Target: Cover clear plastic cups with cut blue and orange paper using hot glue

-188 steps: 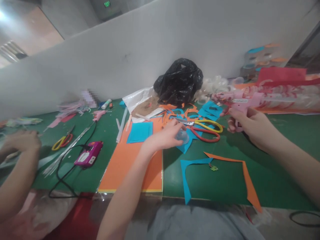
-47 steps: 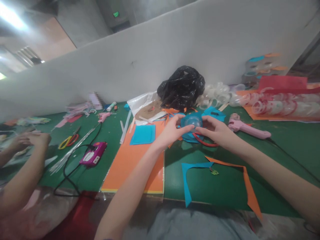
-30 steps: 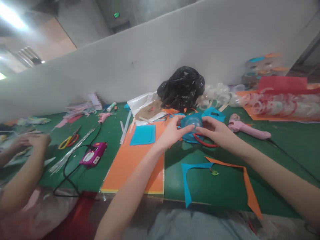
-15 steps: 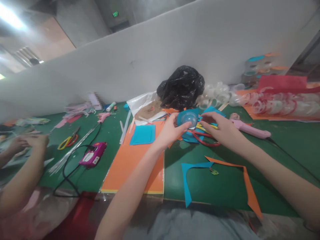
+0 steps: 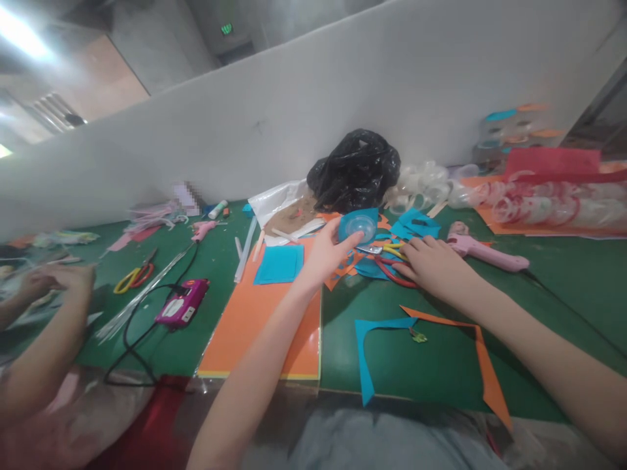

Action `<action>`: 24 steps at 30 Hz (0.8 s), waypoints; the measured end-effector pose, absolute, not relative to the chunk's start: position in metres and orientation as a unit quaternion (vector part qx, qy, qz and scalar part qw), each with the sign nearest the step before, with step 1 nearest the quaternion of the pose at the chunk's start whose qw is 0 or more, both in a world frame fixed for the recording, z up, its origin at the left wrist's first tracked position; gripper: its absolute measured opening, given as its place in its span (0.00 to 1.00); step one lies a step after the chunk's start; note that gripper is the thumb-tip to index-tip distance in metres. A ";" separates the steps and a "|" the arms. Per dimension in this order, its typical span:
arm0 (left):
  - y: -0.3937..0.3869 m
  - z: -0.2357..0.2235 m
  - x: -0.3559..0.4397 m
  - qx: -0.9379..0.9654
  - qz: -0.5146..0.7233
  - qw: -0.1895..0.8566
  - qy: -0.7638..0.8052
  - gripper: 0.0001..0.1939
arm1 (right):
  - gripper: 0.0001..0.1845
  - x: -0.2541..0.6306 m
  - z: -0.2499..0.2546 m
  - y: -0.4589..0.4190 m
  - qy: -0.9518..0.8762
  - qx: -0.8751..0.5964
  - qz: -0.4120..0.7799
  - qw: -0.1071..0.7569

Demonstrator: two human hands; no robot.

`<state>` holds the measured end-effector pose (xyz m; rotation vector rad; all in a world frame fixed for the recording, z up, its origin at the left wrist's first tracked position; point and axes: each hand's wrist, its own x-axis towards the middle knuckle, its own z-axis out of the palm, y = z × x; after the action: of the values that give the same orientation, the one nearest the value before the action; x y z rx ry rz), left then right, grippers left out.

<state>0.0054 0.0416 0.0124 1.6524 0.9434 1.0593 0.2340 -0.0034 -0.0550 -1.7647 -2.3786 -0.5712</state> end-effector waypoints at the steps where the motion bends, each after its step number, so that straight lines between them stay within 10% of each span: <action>1: 0.041 0.013 0.005 0.670 0.433 0.466 0.383 0.18 | 0.18 0.234 -0.056 -0.002 -0.788 -0.582 -0.190 0.067; 16: 0.040 0.016 0.005 0.572 0.495 0.535 0.376 0.22 | 0.20 0.222 -0.056 0.006 -0.761 -0.624 -0.132 0.120; 24: 0.039 0.031 0.002 0.497 0.573 0.581 0.295 0.24 | 0.17 0.215 -0.038 0.008 -0.654 -0.606 0.195 0.410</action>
<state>0.0025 0.0388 0.0306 1.1610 0.6891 1.3380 0.2148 0.0082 -0.0384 -1.5259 -1.6462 0.4907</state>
